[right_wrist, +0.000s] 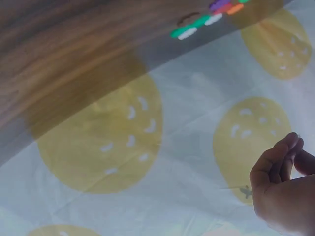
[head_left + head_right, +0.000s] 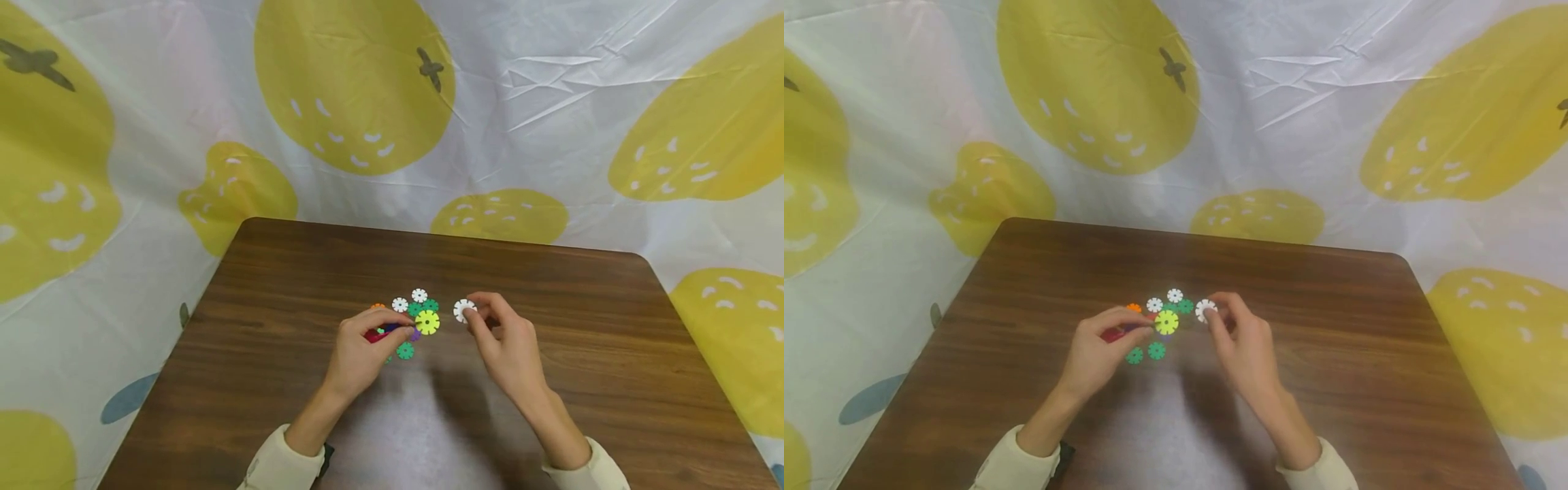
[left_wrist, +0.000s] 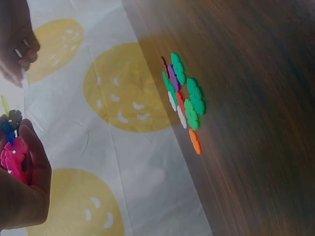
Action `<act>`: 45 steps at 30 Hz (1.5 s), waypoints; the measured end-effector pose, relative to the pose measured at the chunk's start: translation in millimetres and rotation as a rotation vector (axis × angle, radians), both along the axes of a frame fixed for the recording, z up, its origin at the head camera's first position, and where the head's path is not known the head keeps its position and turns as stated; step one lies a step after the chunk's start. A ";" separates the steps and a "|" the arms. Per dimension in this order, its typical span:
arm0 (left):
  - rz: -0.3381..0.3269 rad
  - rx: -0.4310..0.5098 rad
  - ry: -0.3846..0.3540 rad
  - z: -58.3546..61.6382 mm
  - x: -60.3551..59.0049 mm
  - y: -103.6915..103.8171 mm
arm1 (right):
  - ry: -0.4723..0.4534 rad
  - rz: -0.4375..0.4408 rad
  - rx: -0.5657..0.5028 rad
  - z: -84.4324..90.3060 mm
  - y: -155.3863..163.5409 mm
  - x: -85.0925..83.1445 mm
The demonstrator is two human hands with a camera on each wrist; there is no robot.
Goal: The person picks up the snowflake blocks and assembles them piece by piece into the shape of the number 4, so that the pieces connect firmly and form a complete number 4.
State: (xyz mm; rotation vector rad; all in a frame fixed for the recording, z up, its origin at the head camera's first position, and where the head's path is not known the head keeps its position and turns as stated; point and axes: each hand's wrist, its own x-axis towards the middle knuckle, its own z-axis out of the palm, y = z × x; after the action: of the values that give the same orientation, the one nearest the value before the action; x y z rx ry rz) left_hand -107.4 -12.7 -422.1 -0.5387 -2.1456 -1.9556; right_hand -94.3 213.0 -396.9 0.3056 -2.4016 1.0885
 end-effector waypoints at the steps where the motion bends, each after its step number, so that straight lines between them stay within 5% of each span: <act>1: 0.002 -0.005 0.000 -0.1 0.0 0.0 | 0.011 0.002 -0.013 1.9 -0.3 0.8; 14: 0.012 -0.027 -0.003 0.0 -0.6 1.5 | 0.048 0.068 -0.010 14.2 -2.9 8.7; 25: 0.013 -0.029 -0.003 2.5 0.1 2.9 | 0.081 0.135 0.070 10.0 -0.8 7.7; 45: -0.026 0.024 -0.008 1.6 -1.9 1.3 | 0.076 0.206 0.039 3.2 -5.1 4.9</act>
State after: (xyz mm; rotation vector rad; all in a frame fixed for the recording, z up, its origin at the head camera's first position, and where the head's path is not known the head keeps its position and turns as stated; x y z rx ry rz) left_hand -109.3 -11.3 -420.6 -0.5585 -2.1273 -1.9976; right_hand -89.5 207.9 -393.6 0.6086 -2.3660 1.0976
